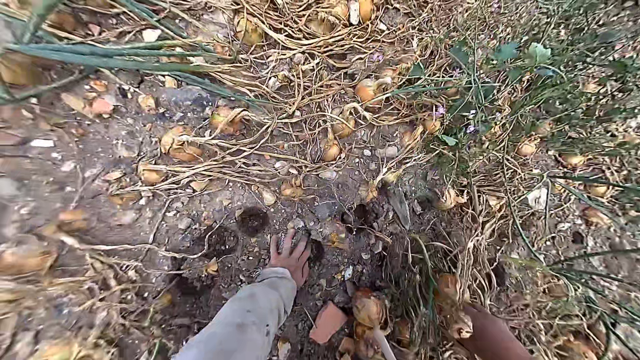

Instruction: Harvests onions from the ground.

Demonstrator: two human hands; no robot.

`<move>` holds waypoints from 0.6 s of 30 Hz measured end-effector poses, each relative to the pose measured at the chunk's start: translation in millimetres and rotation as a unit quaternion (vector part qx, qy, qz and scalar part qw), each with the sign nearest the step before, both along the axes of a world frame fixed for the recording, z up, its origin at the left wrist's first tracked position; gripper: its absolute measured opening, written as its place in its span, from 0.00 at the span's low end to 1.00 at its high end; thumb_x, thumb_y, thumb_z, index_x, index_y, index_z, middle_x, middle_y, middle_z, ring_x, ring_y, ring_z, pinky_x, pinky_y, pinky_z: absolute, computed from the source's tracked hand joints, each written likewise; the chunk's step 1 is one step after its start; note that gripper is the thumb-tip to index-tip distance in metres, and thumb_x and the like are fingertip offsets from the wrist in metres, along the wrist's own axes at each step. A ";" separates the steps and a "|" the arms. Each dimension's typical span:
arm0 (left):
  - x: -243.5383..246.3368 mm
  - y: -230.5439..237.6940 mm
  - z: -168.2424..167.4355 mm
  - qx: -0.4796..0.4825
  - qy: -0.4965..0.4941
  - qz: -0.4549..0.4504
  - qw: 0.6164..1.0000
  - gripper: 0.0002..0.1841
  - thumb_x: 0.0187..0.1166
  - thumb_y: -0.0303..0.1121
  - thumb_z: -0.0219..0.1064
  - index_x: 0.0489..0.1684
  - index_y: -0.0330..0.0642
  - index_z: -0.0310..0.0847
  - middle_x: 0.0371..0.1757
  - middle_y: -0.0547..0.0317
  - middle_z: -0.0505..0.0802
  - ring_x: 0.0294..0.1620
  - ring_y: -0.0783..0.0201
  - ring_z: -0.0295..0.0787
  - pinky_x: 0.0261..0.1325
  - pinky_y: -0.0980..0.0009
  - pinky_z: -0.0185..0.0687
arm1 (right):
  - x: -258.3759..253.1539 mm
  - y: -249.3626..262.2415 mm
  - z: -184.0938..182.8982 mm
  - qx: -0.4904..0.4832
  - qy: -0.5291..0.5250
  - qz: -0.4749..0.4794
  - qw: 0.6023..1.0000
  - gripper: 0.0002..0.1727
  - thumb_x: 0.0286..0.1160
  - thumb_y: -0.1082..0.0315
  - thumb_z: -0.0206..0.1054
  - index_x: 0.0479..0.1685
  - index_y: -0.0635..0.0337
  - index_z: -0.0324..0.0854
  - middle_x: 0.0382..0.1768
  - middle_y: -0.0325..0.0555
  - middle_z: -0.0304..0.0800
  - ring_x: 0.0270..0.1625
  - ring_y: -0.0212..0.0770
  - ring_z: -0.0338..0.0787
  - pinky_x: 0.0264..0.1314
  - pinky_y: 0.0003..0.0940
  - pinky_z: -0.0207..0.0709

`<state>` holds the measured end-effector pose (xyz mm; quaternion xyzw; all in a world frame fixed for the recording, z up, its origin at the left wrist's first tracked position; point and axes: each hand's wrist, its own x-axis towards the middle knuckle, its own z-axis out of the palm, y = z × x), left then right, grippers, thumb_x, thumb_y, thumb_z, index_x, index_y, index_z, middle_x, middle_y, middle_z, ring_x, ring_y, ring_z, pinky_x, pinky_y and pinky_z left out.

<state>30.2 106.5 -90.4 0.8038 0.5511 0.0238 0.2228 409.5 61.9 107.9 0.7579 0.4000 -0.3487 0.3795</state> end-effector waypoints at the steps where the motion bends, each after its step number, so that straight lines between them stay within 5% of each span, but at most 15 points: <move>1: 0.4 2.4 4.4 -0.062 0.015 0.000 0.998 0.24 0.80 0.38 0.59 0.75 0.47 0.84 0.87 0.54 0.77 0.93 0.31 0.51 0.82 0.17 0.37 | -11.2 12.3 16.5 0.055 0.012 0.012 0.998 0.47 0.62 0.59 0.84 0.81 0.75 0.69 0.85 0.73 0.63 0.86 0.77 0.64 0.79 0.77 0.62; 3: 1.0 2.5 8.5 -0.127 0.031 0.001 0.991 0.25 0.83 0.39 0.57 0.79 0.50 0.81 0.90 0.58 0.72 0.97 0.36 0.41 0.85 0.20 0.28 | -53.6 36.0 27.6 0.248 0.051 0.069 0.965 0.34 0.64 0.61 0.82 0.69 0.72 0.82 0.71 0.72 0.80 0.74 0.75 0.80 0.68 0.77 0.73; 5: 0.5 0.3 5.2 -0.093 0.025 0.002 0.995 0.24 0.81 0.39 0.59 0.75 0.49 0.84 0.88 0.57 0.76 0.95 0.35 0.47 0.84 0.19 0.32 | -104.5 65.4 -8.4 0.398 0.131 0.096 0.903 0.15 0.71 0.63 0.76 0.50 0.66 0.92 0.52 0.63 0.93 0.56 0.65 0.93 0.57 0.66 0.84; 7: 3.0 4.3 9.5 -0.130 0.038 -0.007 0.991 0.26 0.83 0.41 0.55 0.80 0.51 0.80 0.91 0.59 0.71 0.97 0.37 0.41 0.85 0.20 0.28 | -147.6 100.4 -52.5 0.315 0.190 0.042 0.929 0.23 0.84 0.54 0.67 0.64 0.65 0.87 0.63 0.62 0.89 0.66 0.59 0.89 0.72 0.59 0.79; 9: 4.9 11.8 14.3 -0.178 0.051 -0.017 0.983 0.27 0.86 0.42 0.51 0.85 0.53 0.74 0.94 0.60 0.65 0.98 0.39 0.34 0.85 0.21 0.22 | -177.2 125.5 -95.8 0.244 0.184 0.012 0.952 0.34 0.87 0.44 0.61 0.77 0.64 0.77 0.74 0.64 0.81 0.75 0.61 0.83 0.78 0.60 0.74; 12: 3.0 11.2 15.1 -0.203 0.061 -0.003 0.977 0.27 0.88 0.43 0.50 0.86 0.56 0.72 0.95 0.65 0.63 0.99 0.44 0.29 0.87 0.24 0.16 | -212.5 122.1 -133.9 0.220 0.150 0.021 0.964 0.35 0.92 0.45 0.48 0.79 0.67 0.73 0.77 0.64 0.78 0.80 0.62 0.78 0.80 0.60 0.71; 15: 3.7 5.1 9.7 -0.155 0.051 0.011 0.986 0.26 0.85 0.42 0.55 0.85 0.55 0.75 0.93 0.65 0.67 0.98 0.43 0.33 0.87 0.23 0.19 | -213.2 108.6 -150.0 0.312 0.172 -0.018 0.934 0.36 0.90 0.46 0.52 0.76 0.73 0.75 0.75 0.70 0.78 0.81 0.67 0.76 0.81 0.66 0.64; 18: -0.3 -1.7 1.7 -0.037 0.000 0.025 0.999 0.24 0.78 0.38 0.63 0.75 0.51 0.84 0.85 0.56 0.79 0.95 0.36 0.49 0.84 0.20 0.33 | -218.8 107.9 -151.0 0.319 0.179 -0.038 0.930 0.53 0.72 0.31 0.67 0.80 0.75 0.69 0.80 0.72 0.71 0.85 0.67 0.70 0.86 0.67 0.56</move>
